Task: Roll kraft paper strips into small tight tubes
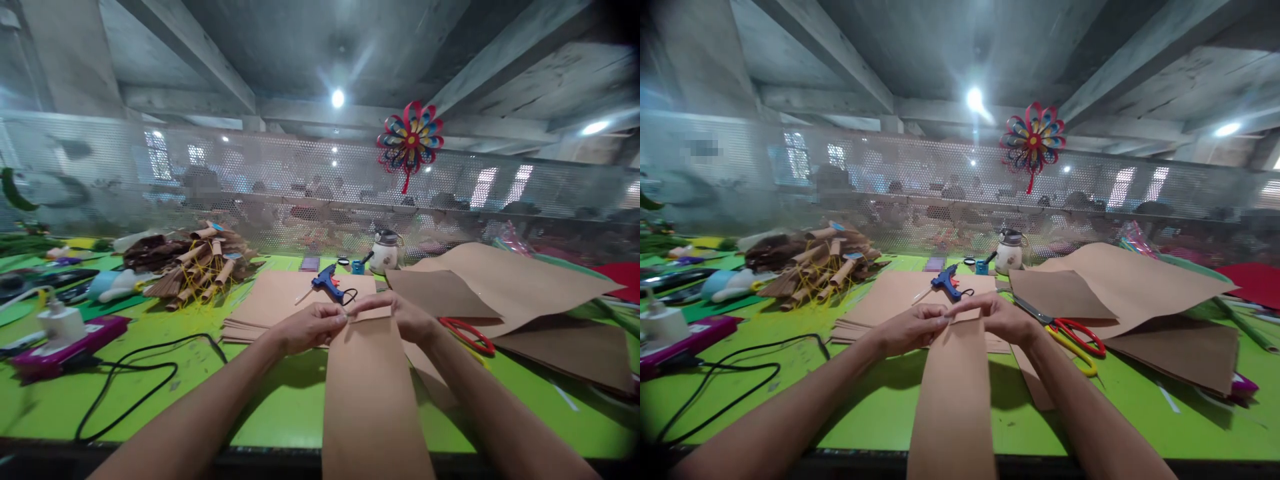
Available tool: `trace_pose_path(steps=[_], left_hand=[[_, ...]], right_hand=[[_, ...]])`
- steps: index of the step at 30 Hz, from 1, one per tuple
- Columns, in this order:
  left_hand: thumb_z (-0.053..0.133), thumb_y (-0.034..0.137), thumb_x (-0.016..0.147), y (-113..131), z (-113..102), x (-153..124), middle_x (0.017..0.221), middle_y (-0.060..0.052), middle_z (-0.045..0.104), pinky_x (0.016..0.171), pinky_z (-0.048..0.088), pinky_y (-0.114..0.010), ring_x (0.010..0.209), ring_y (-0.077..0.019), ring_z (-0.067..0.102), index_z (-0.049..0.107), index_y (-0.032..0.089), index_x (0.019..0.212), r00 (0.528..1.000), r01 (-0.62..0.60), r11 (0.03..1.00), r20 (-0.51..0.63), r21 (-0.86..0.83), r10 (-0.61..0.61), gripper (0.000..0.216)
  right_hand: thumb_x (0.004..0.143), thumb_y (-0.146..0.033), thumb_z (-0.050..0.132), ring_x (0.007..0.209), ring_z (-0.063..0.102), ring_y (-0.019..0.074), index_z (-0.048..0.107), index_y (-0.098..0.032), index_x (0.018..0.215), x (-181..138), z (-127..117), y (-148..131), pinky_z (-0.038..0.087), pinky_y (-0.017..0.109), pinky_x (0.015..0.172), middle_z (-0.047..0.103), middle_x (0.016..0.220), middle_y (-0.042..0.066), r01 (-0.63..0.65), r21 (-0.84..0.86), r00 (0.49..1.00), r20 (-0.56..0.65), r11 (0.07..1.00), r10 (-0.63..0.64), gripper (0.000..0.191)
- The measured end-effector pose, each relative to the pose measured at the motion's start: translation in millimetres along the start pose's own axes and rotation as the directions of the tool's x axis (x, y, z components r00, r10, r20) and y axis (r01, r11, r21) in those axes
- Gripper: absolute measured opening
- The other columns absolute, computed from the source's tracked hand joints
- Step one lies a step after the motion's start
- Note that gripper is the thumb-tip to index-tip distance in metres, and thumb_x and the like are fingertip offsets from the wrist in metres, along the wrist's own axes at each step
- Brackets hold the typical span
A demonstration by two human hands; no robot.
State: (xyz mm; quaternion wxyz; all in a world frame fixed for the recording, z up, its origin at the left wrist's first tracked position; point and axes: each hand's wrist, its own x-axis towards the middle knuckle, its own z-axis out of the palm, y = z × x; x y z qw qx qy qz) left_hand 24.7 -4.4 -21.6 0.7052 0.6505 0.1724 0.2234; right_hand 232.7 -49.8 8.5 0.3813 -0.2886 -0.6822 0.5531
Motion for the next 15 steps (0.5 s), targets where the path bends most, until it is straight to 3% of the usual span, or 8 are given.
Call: trace_pose_path(steps=[4,7,11,15], left_hand=[[0.065,0.039,0.072,-4.5,7.4,2.2,0.066,0.003,0.048,0.055,0.032,-0.017,0.055,-0.0047,0.042,0.055,0.013,0.081,0.998,0.022,0.995,0.054,-0.097,-0.017,0.030],[0.064,0.041,0.072,-3.0,11.6,2.9,0.074,-0.002,0.055,0.060,0.036,-0.019,0.062,-0.0074,0.048,0.058,0.013,0.087,0.995,0.071,0.993,0.081,-0.094,-0.063,0.033],[0.068,0.039,0.068,0.5,8.6,4.9,0.080,-0.006,0.061,0.062,0.041,-0.024,0.066,-0.0132,0.054,0.061,0.012,0.091,0.995,0.076,0.996,-0.054,-0.040,-0.078,0.036],[0.060,0.048,0.072,1.8,-3.1,7.1,0.078,-0.006,0.061,0.063,0.042,-0.025,0.068,-0.0140,0.056,0.062,0.012,0.093,0.967,-0.003,0.997,-0.254,-0.076,-0.017,0.041]], right_hand=[[0.063,-0.025,0.073,0.079,0.057,0.0153,0.070,-0.014,0.080,0.6,3.6,0.8,0.046,0.028,0.070,0.060,0.087,0.007,0.119,-0.047,0.993,0.005,0.992,-0.119,0.020],[0.065,-0.029,0.072,0.074,0.054,0.0131,0.066,-0.013,0.069,1.8,0.3,3.0,0.045,0.026,0.066,0.058,0.081,0.005,0.142,0.004,0.988,-0.067,0.990,-0.142,0.017],[0.071,-0.036,0.066,0.056,0.048,0.0075,0.057,-0.014,0.075,3.7,-7.3,6.6,0.038,0.019,0.052,0.054,0.065,-0.001,0.024,0.039,0.970,-0.244,0.999,-0.014,0.024],[0.072,-0.041,0.061,0.045,0.038,0.0056,0.058,-0.012,0.076,4.9,-14.6,10.2,0.028,0.018,0.044,0.046,0.053,-0.004,-0.180,-0.261,0.968,-0.218,0.948,0.124,0.029]])
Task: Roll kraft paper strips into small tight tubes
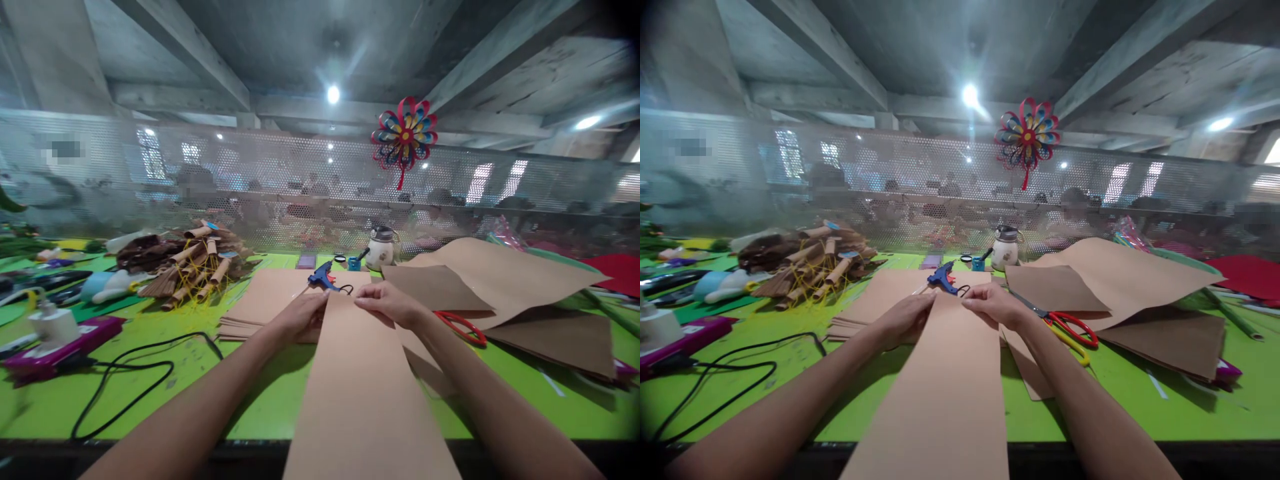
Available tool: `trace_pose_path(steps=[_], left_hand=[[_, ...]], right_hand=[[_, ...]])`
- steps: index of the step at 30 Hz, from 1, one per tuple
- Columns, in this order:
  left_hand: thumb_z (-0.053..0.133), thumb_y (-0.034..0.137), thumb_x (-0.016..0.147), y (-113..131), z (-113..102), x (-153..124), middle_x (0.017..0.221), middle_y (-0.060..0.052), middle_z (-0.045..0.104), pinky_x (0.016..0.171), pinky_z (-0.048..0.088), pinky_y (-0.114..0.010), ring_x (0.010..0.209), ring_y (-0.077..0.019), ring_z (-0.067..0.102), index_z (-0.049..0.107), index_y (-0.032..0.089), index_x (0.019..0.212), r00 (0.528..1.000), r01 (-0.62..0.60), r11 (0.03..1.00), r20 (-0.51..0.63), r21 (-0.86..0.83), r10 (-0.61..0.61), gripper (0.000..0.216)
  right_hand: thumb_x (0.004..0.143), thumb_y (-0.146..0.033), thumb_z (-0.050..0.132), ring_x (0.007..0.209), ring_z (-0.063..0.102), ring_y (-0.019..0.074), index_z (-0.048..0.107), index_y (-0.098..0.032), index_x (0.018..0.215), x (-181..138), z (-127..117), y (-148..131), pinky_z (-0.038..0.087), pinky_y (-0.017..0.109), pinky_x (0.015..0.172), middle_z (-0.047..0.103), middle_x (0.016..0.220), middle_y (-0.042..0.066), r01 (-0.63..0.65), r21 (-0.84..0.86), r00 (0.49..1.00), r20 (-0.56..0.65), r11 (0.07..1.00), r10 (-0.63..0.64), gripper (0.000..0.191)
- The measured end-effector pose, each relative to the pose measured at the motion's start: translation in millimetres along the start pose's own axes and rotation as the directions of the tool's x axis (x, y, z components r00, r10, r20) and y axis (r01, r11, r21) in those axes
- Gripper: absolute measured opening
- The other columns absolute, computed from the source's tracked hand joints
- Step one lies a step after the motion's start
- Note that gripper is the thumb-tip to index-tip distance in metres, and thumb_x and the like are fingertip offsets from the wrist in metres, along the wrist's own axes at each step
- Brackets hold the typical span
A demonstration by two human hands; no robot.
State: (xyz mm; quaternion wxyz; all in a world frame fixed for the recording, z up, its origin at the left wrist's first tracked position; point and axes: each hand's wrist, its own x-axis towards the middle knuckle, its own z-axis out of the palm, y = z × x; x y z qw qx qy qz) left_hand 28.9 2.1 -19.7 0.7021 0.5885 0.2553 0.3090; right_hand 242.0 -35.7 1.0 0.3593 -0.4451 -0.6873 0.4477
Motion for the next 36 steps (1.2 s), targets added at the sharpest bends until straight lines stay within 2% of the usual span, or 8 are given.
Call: trace_pose_path(steps=[3,8,11,14,19,27,31,36], left_hand=[[0.053,0.055,0.074,0.3,-4.4,1.7,0.073,-0.005,0.059,0.059,0.041,-0.022,0.065,-0.0111,0.053,0.062,0.011,0.091,0.998,-0.014,0.999,-0.061,0.044,0.016,0.048],[0.066,0.047,0.064,-5.6,-0.9,4.3,0.060,0.002,0.053,0.047,0.030,-0.018,0.052,-0.0077,0.043,0.064,0.010,0.082,0.999,-0.004,0.913,-0.037,0.409,0.021,0.041],[0.064,0.044,0.066,-10.3,-2.3,6.6,0.056,0.003,0.049,0.045,0.026,-0.018,0.050,-0.0069,0.039,0.062,0.010,0.073,0.996,-0.064,0.860,-0.019,0.506,0.085,0.035],[0.061,0.042,0.069,-10.7,-5.7,6.6,0.058,0.002,0.050,0.047,0.029,-0.018,0.053,-0.0082,0.042,0.061,0.011,0.070,0.987,-0.119,0.845,-0.029,0.521,0.157,0.032],[0.061,0.040,0.069,-5.4,-7.8,4.1,0.065,-0.002,0.056,0.053,0.036,-0.020,0.060,-0.0117,0.049,0.063,0.010,0.074,0.970,-0.169,0.833,-0.061,0.527,0.235,0.030],[0.059,0.034,0.071,-6.5,-12.8,7.9,0.069,-0.005,0.064,0.056,0.036,-0.020,0.063,-0.0127,0.051,0.070,0.011,0.077,0.936,-0.222,0.671,-0.038,0.707,0.349,0.026],[0.061,0.033,0.069,-9.1,-19.7,10.2,0.067,-0.004,0.064,0.052,0.035,-0.019,0.062,-0.0126,0.050,0.071,0.012,0.074,0.944,-0.206,0.713,-0.055,0.670,0.324,0.024],[0.065,0.039,0.066,-2.4,-24.4,5.7,0.067,-0.005,0.062,0.054,0.036,-0.020,0.062,-0.0129,0.051,0.069,0.009,0.073,0.977,-0.187,0.815,0.020,0.549,0.210,0.030]], right_hand=[[0.072,-0.038,0.060,0.050,0.039,0.0065,0.060,-0.012,0.071,1.8,0.9,1.8,0.029,0.019,0.049,0.048,0.056,-0.003,0.044,-0.194,0.997,0.072,0.980,-0.030,0.026],[0.074,-0.038,0.056,0.057,0.042,0.0081,0.063,-0.012,0.074,3.9,11.8,2.7,0.031,0.020,0.053,0.052,0.062,-0.001,0.131,-0.281,0.988,0.113,0.951,-0.103,0.027],[0.072,-0.039,0.059,0.055,0.042,0.0076,0.064,-0.011,0.077,4.5,14.4,3.8,0.030,0.020,0.050,0.053,0.062,-0.001,0.102,-0.273,0.994,0.071,0.957,-0.086,0.029],[0.068,-0.037,0.063,0.055,0.045,0.0080,0.065,-0.011,0.085,4.6,10.3,6.0,0.032,0.019,0.050,0.056,0.064,0.000,0.044,-0.180,0.998,0.047,0.983,-0.036,0.031],[0.065,-0.035,0.066,0.062,0.048,0.0102,0.066,-0.011,0.085,8.2,4.4,13.6,0.037,0.022,0.056,0.059,0.070,0.003,0.071,-0.070,0.997,-0.007,0.995,-0.072,0.031],[0.061,-0.030,0.067,0.055,0.046,0.0080,0.069,-0.009,0.086,15.1,13.1,24.0,0.035,0.022,0.053,0.057,0.061,0.001,0.076,0.001,0.992,-0.101,0.997,-0.075,0.033],[0.060,-0.026,0.067,0.060,0.052,0.0105,0.070,-0.009,0.085,15.6,17.5,23.1,0.040,0.023,0.057,0.063,0.070,0.004,0.094,0.007,0.983,-0.160,0.996,-0.092,0.031],[0.063,-0.024,0.065,0.068,0.058,0.0139,0.071,-0.011,0.085,14.8,19.7,22.9,0.045,0.026,0.063,0.067,0.077,0.007,0.159,-0.031,0.976,-0.143,0.987,-0.162,0.026]])
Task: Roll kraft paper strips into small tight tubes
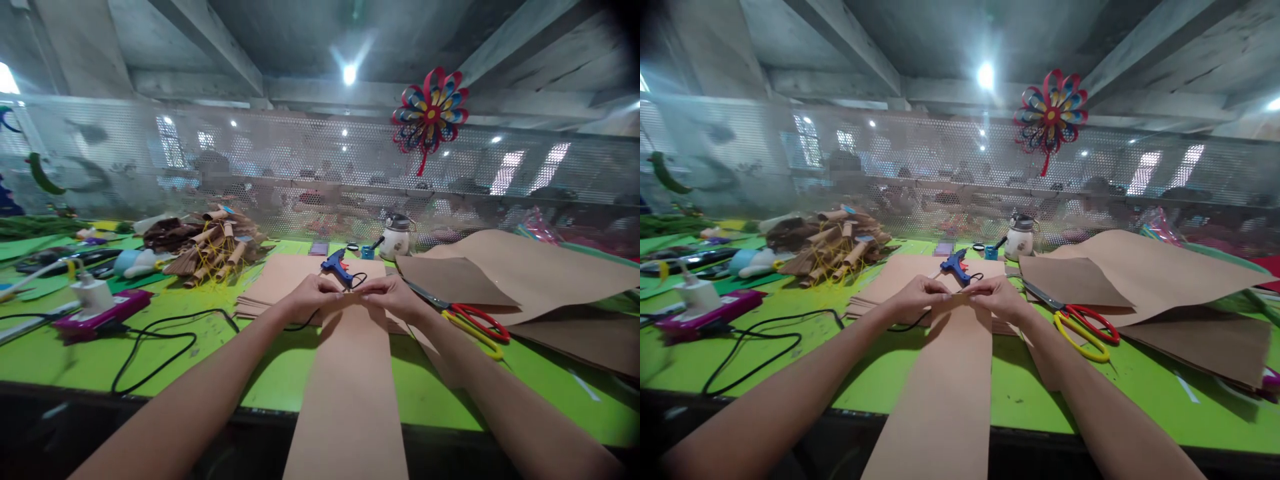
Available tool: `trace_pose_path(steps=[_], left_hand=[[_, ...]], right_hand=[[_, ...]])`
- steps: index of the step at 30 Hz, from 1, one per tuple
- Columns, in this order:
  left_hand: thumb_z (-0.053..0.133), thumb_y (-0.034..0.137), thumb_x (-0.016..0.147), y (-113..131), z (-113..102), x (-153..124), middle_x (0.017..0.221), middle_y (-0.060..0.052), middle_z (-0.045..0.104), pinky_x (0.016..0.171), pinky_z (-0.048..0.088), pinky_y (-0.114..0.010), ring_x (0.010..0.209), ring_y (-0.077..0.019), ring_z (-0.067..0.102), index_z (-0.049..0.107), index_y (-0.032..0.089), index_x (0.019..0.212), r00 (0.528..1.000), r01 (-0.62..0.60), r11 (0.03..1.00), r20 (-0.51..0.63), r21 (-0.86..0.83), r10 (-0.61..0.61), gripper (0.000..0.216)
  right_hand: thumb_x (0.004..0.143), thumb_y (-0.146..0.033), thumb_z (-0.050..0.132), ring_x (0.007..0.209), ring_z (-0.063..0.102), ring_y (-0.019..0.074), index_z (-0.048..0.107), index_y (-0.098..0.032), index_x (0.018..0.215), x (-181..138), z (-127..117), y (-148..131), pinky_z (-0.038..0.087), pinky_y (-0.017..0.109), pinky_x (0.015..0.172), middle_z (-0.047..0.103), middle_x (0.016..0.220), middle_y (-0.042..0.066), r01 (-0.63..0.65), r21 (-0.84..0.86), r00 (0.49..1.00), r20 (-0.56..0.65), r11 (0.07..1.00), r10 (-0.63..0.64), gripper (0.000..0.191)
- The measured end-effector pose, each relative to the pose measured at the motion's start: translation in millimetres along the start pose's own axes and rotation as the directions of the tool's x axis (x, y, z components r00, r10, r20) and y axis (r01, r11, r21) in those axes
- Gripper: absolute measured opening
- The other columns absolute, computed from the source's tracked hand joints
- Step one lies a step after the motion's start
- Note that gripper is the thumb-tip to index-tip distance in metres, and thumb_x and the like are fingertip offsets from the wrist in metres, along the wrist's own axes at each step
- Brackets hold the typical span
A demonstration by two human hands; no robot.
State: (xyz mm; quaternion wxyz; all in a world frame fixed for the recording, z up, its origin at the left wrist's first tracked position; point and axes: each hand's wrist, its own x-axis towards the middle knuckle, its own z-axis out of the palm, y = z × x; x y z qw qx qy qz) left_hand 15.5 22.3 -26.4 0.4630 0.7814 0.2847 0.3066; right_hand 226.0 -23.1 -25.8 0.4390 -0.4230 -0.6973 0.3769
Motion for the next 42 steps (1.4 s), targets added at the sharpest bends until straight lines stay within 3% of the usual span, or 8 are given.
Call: trace_pose_path(steps=[4,7,14,21,28,34,37,42], left_hand=[[0.054,0.050,0.073,16.2,-0.4,-6.6,0.067,-0.006,0.062,0.055,0.038,-0.022,0.062,-0.0141,0.052,0.067,0.008,0.073,0.991,0.128,0.985,0.045,-0.116,-0.123,0.045],[0.059,0.050,0.071,23.7,2.7,-9.4,0.077,-0.006,0.064,0.061,0.039,-0.022,0.069,-0.0147,0.052,0.067,0.009,0.078,0.986,0.142,0.977,0.106,-0.157,-0.126,0.042],[0.060,0.052,0.070,13.9,6.1,-8.5,0.099,-0.009,0.063,0.071,0.038,-0.024,0.086,-0.0176,0.053,0.065,0.013,0.097,0.945,0.254,0.942,0.266,-0.220,-0.192,0.048],[0.055,0.049,0.076,28.3,7.4,-13.7,0.077,-0.002,0.059,0.060,0.031,-0.021,0.069,-0.0107,0.044,0.065,0.010,0.084,0.954,0.183,0.980,0.255,-0.083,-0.156,0.040],[0.056,0.048,0.075,30.6,9.6,-14.3,0.063,0.003,0.046,0.051,0.023,-0.020,0.056,-0.0068,0.032,0.060,0.011,0.076,0.945,0.166,0.982,0.301,-0.095,-0.130,0.037],[0.051,0.053,0.076,24.5,8.3,-12.8,0.059,0.004,0.040,0.050,0.023,-0.020,0.053,-0.0067,0.030,0.056,0.011,0.072,0.941,0.114,0.993,0.324,-0.022,-0.101,0.042],[0.051,0.054,0.075,26.3,8.2,-13.0,0.062,0.003,0.042,0.051,0.025,-0.020,0.056,-0.0076,0.033,0.054,0.012,0.072,0.947,0.114,0.993,0.306,-0.031,-0.099,0.042],[0.053,0.053,0.075,28.3,7.5,-12.0,0.059,0.004,0.037,0.049,0.021,-0.020,0.053,-0.0069,0.029,0.052,0.012,0.068,0.963,0.088,0.996,0.257,-0.005,-0.083,0.041]], right_hand=[[0.067,-0.024,0.062,0.070,0.060,0.0154,0.071,-0.012,0.088,-3.2,1.5,-2.8,0.048,0.025,0.062,0.069,0.080,0.008,0.062,-0.095,0.998,0.038,0.994,-0.058,0.025],[0.070,-0.025,0.060,0.075,0.062,0.0167,0.071,-0.014,0.088,-5.7,4.4,-7.8,0.050,0.026,0.065,0.070,0.083,0.008,0.126,-0.153,0.991,0.053,0.980,-0.119,0.024],[0.073,-0.022,0.059,0.078,0.063,0.0173,0.071,-0.016,0.087,-6.7,5.5,-13.3,0.051,0.029,0.072,0.070,0.081,0.007,0.248,-0.183,0.967,0.105,0.951,-0.232,0.020],[0.073,-0.022,0.059,0.074,0.063,0.0161,0.072,-0.016,0.083,-7.8,5.1,-13.6,0.051,0.026,0.066,0.070,0.082,0.007,0.274,-0.221,0.961,0.092,0.936,-0.260,0.017],[0.071,-0.029,0.062,0.070,0.061,0.0150,0.071,-0.013,0.081,-9.8,6.2,-19.3,0.049,0.025,0.063,0.069,0.078,0.007,0.164,-0.120,0.983,0.109,0.979,-0.151,0.020],[0.068,-0.023,0.063,0.077,0.057,0.0148,0.069,-0.014,0.090,-10.4,-17.3,-24.9,0.045,0.026,0.067,0.066,0.084,0.006,0.014,-0.044,0.962,0.273,0.999,-0.001,0.025],[0.070,-0.028,0.061,0.081,0.055,0.0153,0.066,-0.015,0.099,-11.5,-24.2,-30.1,0.044,0.025,0.066,0.063,0.093,0.007,0.000,-0.041,0.965,0.263,0.999,0.011,0.031],[0.076,-0.045,0.054,0.056,0.045,0.0093,0.066,-0.011,0.075,-11.7,-14.0,-33.7,0.036,0.021,0.051,0.053,0.061,0.001,-0.068,-0.175,0.969,0.225,0.982,0.107,0.035]])
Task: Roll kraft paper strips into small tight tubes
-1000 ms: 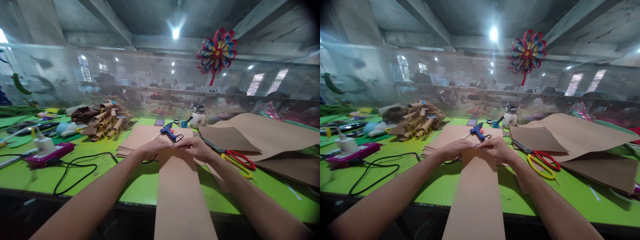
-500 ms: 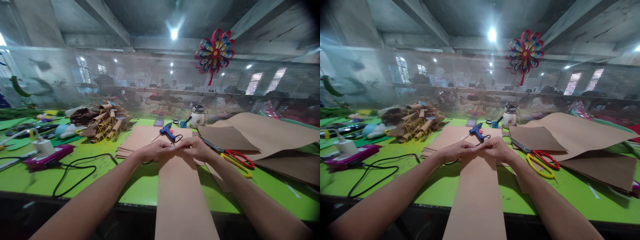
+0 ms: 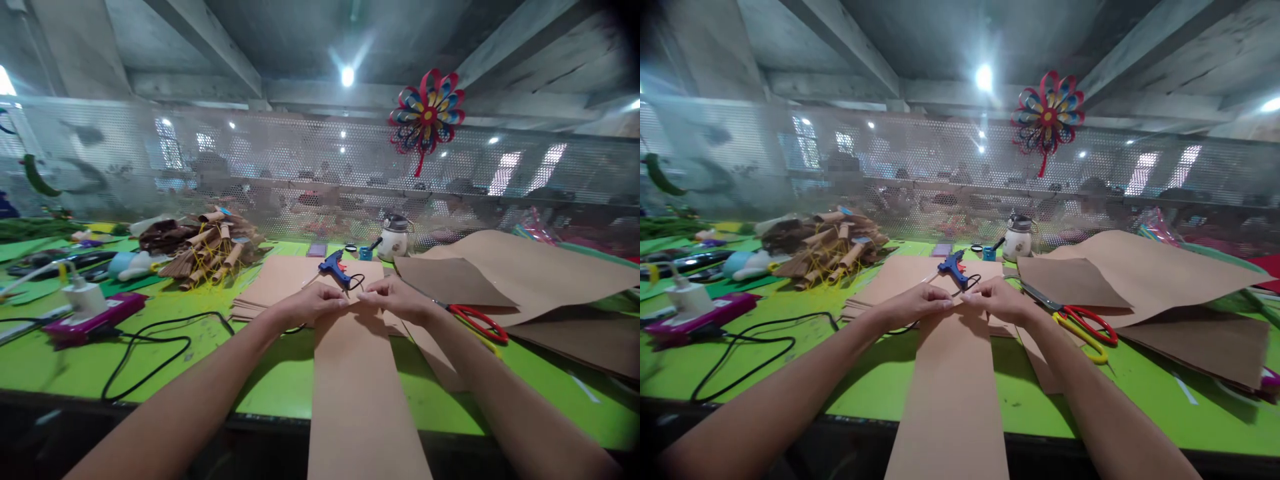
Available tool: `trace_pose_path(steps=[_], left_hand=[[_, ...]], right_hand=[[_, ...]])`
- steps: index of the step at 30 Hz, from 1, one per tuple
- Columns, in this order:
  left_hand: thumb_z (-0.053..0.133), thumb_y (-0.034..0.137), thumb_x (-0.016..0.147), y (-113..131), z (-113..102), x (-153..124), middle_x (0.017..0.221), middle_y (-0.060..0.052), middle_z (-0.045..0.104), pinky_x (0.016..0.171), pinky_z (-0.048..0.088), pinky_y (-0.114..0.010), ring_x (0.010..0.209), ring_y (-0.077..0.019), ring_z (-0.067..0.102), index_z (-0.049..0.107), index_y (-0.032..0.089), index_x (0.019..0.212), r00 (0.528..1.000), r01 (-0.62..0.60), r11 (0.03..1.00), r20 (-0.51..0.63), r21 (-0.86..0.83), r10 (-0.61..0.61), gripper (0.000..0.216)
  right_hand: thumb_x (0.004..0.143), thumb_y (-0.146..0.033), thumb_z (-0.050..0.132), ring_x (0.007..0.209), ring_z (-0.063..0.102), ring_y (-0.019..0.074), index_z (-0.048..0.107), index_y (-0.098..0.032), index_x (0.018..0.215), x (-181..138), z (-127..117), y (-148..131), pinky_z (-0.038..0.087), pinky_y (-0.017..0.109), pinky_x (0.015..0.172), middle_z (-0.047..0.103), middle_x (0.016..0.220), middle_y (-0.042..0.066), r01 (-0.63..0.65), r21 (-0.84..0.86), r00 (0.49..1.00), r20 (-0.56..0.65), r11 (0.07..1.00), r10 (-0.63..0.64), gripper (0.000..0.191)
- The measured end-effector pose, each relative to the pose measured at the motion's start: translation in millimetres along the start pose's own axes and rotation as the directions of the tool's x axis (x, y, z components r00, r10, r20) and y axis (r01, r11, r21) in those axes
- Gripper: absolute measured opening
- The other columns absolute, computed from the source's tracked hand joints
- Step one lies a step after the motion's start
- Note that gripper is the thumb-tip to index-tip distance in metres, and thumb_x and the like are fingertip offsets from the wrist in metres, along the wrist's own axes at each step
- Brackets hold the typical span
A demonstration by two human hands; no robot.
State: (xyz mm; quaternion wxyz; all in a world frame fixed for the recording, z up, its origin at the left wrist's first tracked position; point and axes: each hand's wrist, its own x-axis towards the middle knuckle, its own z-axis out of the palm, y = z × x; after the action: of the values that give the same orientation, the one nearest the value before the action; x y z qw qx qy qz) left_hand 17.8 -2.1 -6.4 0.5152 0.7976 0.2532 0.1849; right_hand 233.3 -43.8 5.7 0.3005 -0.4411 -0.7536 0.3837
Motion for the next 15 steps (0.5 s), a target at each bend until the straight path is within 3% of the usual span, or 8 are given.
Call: trace_pose_path(steps=[10,15], left_hand=[[0.048,0.048,0.078,-0.2,-0.4,2.9,0.059,0.003,0.038,0.048,0.022,-0.019,0.055,-0.0075,0.029,0.057,0.010,0.074,0.995,-0.028,0.984,-0.085,0.178,0.043,0.039],[0.046,0.044,0.080,1.4,-0.5,1.9,0.062,0.002,0.044,0.050,0.026,-0.019,0.056,-0.0079,0.034,0.060,0.011,0.074,0.989,-0.078,0.951,-0.094,0.298,0.111,0.036]], right_hand=[[0.068,-0.040,0.066,0.058,0.043,0.0088,0.063,-0.011,0.072,3.7,4.7,6.7,0.032,0.021,0.052,0.053,0.063,0.002,-0.021,0.168,0.999,-0.044,0.986,0.029,0.030],[0.074,-0.051,0.056,0.055,0.037,0.0080,0.059,-0.010,0.063,0.5,6.7,-2.2,0.027,0.022,0.050,0.046,0.058,0.000,-0.063,0.136,0.997,-0.026,0.989,0.068,0.043]])
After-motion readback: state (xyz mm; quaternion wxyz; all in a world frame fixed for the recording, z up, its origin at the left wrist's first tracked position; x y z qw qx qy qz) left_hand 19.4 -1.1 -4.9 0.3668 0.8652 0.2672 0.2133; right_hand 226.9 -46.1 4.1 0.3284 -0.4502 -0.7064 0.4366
